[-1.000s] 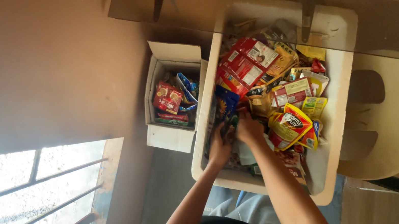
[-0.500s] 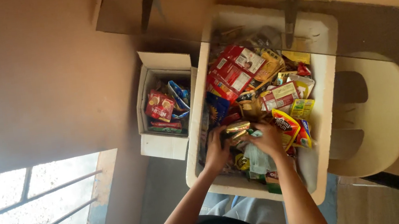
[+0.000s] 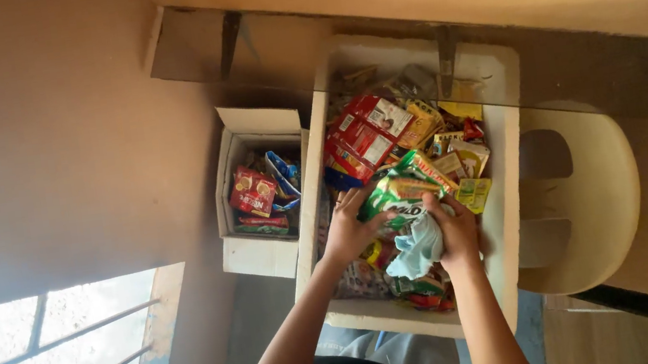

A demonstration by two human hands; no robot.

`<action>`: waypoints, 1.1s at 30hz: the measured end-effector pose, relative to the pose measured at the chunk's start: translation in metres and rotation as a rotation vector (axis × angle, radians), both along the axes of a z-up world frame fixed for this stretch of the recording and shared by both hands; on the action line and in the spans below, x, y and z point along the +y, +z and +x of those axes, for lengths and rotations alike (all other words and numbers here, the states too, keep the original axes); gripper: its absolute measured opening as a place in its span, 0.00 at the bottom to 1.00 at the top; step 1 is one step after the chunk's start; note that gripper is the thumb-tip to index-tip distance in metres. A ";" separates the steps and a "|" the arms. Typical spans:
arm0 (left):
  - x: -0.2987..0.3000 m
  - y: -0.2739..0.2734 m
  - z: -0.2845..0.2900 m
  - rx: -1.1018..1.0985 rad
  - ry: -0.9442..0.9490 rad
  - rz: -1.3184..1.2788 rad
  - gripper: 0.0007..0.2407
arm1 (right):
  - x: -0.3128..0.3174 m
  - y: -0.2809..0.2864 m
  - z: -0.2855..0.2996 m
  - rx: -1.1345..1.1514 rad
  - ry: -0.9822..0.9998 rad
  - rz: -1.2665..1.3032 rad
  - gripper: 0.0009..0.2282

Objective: The recorder wipes down various food and drink packets with a cloth and organizes them on a shelf.

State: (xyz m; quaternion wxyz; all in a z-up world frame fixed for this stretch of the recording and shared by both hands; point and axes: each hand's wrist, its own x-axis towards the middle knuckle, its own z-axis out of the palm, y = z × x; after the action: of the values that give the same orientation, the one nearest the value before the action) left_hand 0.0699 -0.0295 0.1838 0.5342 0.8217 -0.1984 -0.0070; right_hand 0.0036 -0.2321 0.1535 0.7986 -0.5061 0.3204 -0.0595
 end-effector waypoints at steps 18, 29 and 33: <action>0.045 -0.199 -0.075 0.374 -0.196 0.230 0.46 | 0.038 -0.084 -0.021 0.296 0.590 -0.420 0.20; 0.036 -0.163 -0.060 0.614 0.082 -0.418 0.30 | 0.056 -0.046 -0.011 0.259 0.576 -0.823 0.19; 0.036 -0.064 -0.040 0.583 0.061 -0.486 0.17 | 0.038 0.035 -0.006 0.174 0.502 -0.187 0.17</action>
State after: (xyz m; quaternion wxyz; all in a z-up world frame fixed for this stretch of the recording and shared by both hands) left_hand 0.0295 0.0070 0.1198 0.7473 0.6403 -0.0095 -0.1773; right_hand -0.0020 -0.1936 0.1881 0.7076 -0.6443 0.2455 0.1545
